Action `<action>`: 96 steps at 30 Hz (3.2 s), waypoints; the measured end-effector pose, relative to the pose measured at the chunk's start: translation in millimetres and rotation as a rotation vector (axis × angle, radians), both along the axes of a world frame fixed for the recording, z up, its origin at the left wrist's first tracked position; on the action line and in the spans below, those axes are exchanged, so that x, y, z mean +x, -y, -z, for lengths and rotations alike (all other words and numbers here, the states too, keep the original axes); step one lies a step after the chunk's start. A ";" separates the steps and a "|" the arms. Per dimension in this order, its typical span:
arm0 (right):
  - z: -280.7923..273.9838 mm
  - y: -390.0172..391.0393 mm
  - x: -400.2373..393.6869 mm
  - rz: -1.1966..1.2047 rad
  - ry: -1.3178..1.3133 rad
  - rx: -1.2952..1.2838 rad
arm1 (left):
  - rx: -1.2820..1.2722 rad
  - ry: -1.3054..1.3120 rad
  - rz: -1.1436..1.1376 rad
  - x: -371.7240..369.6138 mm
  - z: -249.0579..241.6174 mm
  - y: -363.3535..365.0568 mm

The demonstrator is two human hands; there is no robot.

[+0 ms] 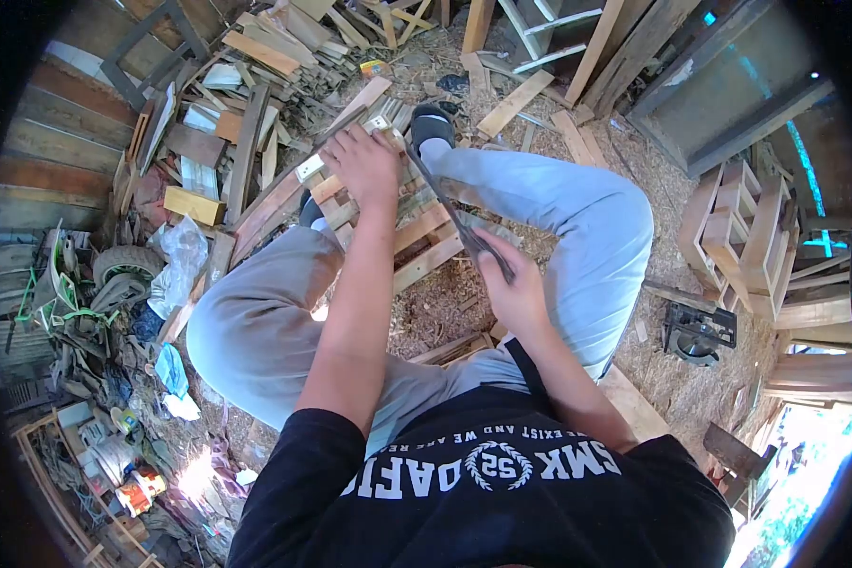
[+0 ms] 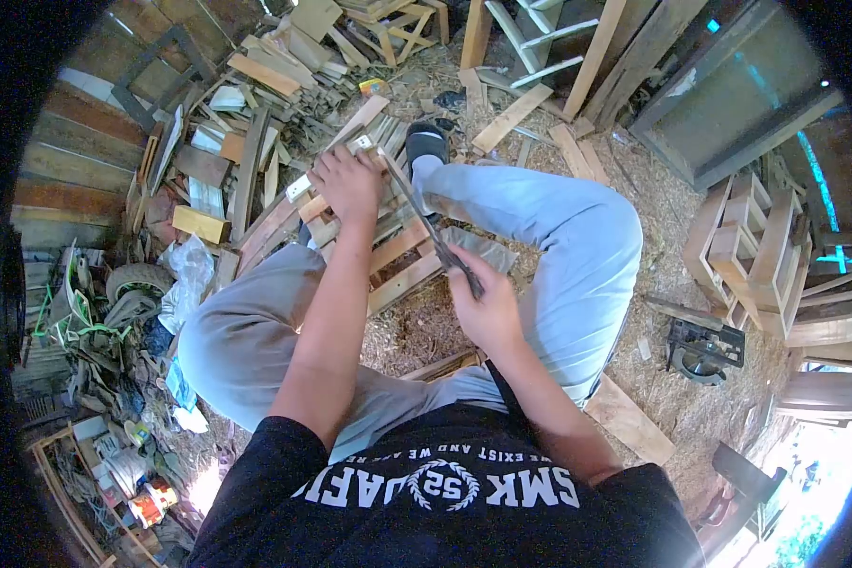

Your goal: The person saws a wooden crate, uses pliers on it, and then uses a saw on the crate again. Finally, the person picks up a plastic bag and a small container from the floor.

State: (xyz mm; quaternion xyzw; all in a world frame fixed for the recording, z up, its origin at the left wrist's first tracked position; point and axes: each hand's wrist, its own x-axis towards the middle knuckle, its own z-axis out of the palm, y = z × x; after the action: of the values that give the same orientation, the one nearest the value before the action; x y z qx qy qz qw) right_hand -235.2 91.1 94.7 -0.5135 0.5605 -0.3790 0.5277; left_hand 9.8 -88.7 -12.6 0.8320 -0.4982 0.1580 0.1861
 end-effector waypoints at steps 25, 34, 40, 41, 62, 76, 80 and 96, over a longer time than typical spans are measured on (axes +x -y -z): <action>0.8 -2.4 6.0 -0.061 -0.186 -0.149 | 0.062 -0.061 0.015 1.7 -1.4 -6.1; 8.7 2.1 14.5 -0.034 -0.156 -0.178 | 0.065 -0.061 0.007 1.6 -4.9 -3.4; 3.7 12.7 19.1 -0.044 -0.133 -0.131 | 0.051 -0.058 -0.002 -0.5 -2.1 -1.3; 5.7 15.8 23.1 -0.049 -0.126 -0.112 | 0.062 -0.065 0.004 -0.1 -3.3 -4.1; 16.4 12.7 13.3 -0.096 -0.137 -0.125 | 0.007 -0.056 0.004 1.5 0.9 -2.7; -0.7 -13.3 -5.3 -0.056 -0.190 -0.182 | 0.008 -0.018 0.011 0.1 -1.0 -3.2; 1.4 4.9 9.4 -0.060 -0.154 -0.120 | 0.020 -0.014 -0.006 -3.3 -0.7 -2.9; -5.0 -17.3 -5.6 -0.071 -0.175 -0.152 | -0.009 -0.006 0.006 0.2 0.3 -1.5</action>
State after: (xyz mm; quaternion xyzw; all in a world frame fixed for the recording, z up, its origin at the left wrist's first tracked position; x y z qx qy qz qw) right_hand -240.8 108.4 99.7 -0.6027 0.5554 -0.3555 0.4494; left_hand 10.0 -87.2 -12.9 0.8300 -0.4997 0.1570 0.1917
